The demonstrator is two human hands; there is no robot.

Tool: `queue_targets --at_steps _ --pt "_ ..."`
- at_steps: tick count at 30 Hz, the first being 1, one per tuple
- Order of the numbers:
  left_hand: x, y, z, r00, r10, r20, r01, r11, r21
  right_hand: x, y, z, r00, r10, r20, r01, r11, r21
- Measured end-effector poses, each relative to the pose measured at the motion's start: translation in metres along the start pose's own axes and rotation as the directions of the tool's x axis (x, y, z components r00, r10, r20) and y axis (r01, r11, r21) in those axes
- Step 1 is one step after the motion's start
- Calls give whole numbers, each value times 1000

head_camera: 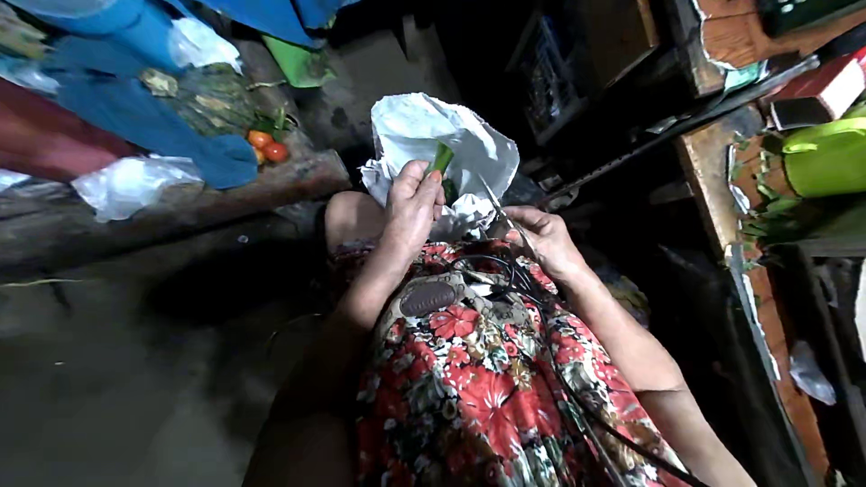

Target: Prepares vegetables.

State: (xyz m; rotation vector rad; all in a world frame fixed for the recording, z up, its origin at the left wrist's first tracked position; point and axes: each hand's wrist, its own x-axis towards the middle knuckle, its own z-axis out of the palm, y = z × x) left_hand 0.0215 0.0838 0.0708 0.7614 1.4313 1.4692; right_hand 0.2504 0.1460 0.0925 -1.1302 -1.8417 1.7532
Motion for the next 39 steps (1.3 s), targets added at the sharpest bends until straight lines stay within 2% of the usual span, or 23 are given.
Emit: queue_targets --at_steps 4,10,13,20,29,39 --pt "-3 0 3 1000 -11 -10 12 1000 27 0 -6 1 999 6 33 -5 999 -32" --pt "-5 -1 6 1000 9 13 -12 956 293 3 -8 8 998 -18 64 20 999 -34" --pt "-6 2 8 997 12 78 -38 939 342 5 -9 10 999 -9 35 10 999 -39" --pt "-4 -3 11 992 -14 129 -20 966 260 20 -10 9 1000 -14 5 14 1000 -21" --pt "-1 -19 0 988 -65 138 44 988 150 27 -7 13 995 21 97 -24 999 24" --pt "-1 -23 2 987 -52 155 27 987 159 32 7 15 992 -63 112 61 998 27"
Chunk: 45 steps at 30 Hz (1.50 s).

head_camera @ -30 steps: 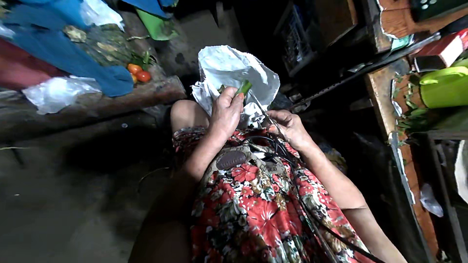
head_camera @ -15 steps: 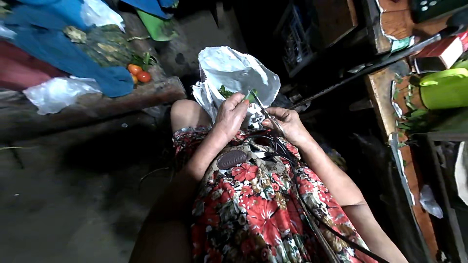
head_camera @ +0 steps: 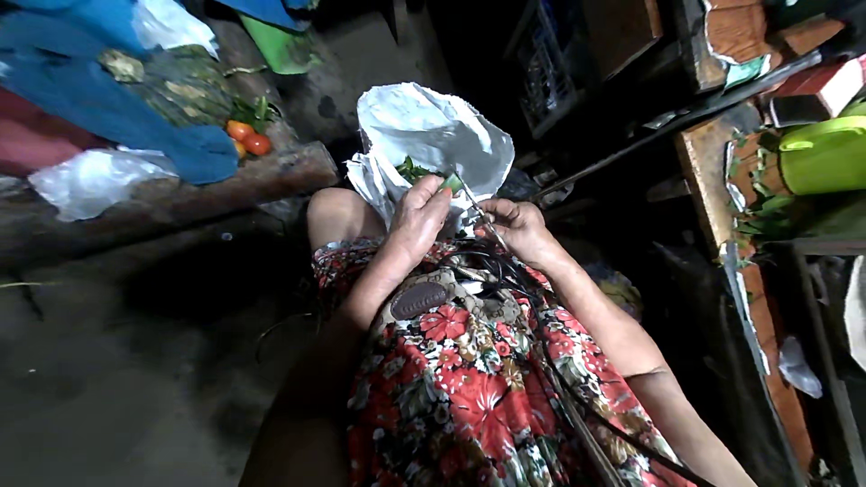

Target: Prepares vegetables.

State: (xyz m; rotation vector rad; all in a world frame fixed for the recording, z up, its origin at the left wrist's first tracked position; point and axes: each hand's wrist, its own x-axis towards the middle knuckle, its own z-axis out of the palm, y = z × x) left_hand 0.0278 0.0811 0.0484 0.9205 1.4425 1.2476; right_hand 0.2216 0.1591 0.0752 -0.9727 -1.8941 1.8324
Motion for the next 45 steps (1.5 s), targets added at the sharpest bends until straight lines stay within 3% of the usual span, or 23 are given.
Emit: queue_targets --at_steps 4,9,15,29,35,40,45 --pt "-1 10 7 1000 -6 30 5 1000 31 -2 -4 -6 996 46 -79 -44 999 24" --pt "0 17 14 999 35 -32 -34 999 33 -8 -7 -5 991 32 -132 -22 997 75" --pt "1 15 18 999 26 -40 -26 1000 -15 -13 -11 -2 993 14 -114 -9 999 40" --pt "2 6 12 999 -8 44 4 997 79 -8 1 -4 999 -34 -40 35 999 37" --pt "3 8 13 1000 -27 1 27 999 21 -11 0 -5 995 -14 -96 19 998 52" --pt "3 10 13 998 58 -17 -58 998 -24 -22 -8 -3 993 1 -115 -3 1000 -20" --pt "3 12 14 997 35 66 -46 986 161 -22 -8 -3 996 -17 -84 8 995 -101"
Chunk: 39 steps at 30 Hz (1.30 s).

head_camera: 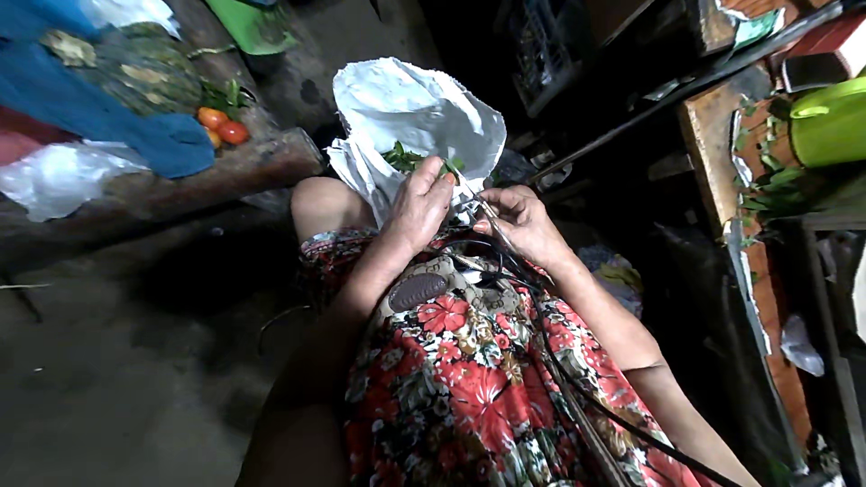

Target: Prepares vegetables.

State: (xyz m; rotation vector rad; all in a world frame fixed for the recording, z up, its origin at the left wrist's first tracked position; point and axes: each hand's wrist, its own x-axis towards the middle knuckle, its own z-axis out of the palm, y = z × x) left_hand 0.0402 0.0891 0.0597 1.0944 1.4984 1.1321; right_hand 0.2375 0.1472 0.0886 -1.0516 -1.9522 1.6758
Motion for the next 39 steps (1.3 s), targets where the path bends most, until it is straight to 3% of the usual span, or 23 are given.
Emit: queue_targets --at_steps 10,14,30,34,39 --pt "-8 3 -8 998 -37 59 32 996 82 12 3 -5 1000 21 5 -21 998 -61" --pt "-3 4 -12 997 -49 55 46 997 60 14 -2 -3 1000 12 19 -11 1000 -6" --pt "-24 -3 -14 995 6 103 -1 999 -48 13 -1 -2 996 -66 57 71 994 -85" --pt "-26 2 -14 994 -34 104 40 998 -56 13 2 -2 997 -72 35 73 997 -14" --pt "-18 6 -10 999 12 33 -7 988 -157 10 6 -4 999 5 41 -8 998 64"
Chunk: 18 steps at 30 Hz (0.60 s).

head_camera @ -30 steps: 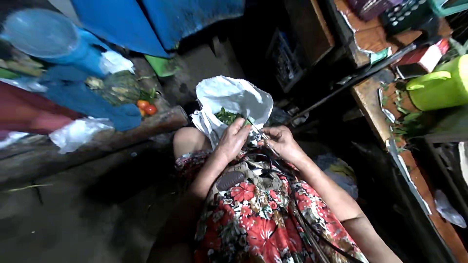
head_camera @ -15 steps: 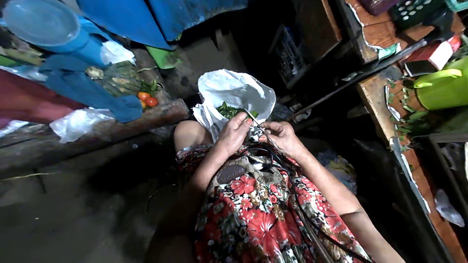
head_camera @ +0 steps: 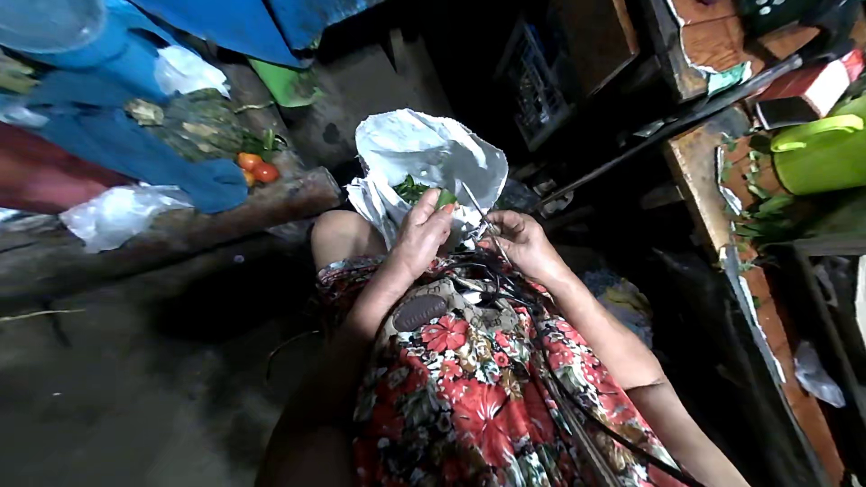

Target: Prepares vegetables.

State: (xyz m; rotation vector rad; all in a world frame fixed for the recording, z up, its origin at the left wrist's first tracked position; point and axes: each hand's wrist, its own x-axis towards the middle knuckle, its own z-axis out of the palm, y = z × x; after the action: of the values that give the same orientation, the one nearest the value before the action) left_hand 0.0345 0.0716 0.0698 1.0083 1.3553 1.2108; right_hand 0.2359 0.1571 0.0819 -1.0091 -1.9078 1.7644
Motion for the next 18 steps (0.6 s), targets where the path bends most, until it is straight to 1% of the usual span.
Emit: queue_targets --at_steps 2,5,9,12,18 --pt "-1 1 1 1000 11 2 -10 1000 -26 -3 0 -1 1000 19 -16 -19 1000 -5" --pt "1 3 2 1000 5 11 -5 1000 12 -5 0 -1 999 14 -33 -15 1000 -25" --pt "19 -5 6 1000 -12 1 12 999 46 -4 0 -3 1000 -4 14 4 1000 -13" --pt "20 -2 9 999 -43 32 41 998 46 -3 -2 -2 999 33 10 -32 999 -40" --pt "19 -4 5 997 -30 64 30 999 13 -3 -2 -1 999 -8 -34 4 995 -98"
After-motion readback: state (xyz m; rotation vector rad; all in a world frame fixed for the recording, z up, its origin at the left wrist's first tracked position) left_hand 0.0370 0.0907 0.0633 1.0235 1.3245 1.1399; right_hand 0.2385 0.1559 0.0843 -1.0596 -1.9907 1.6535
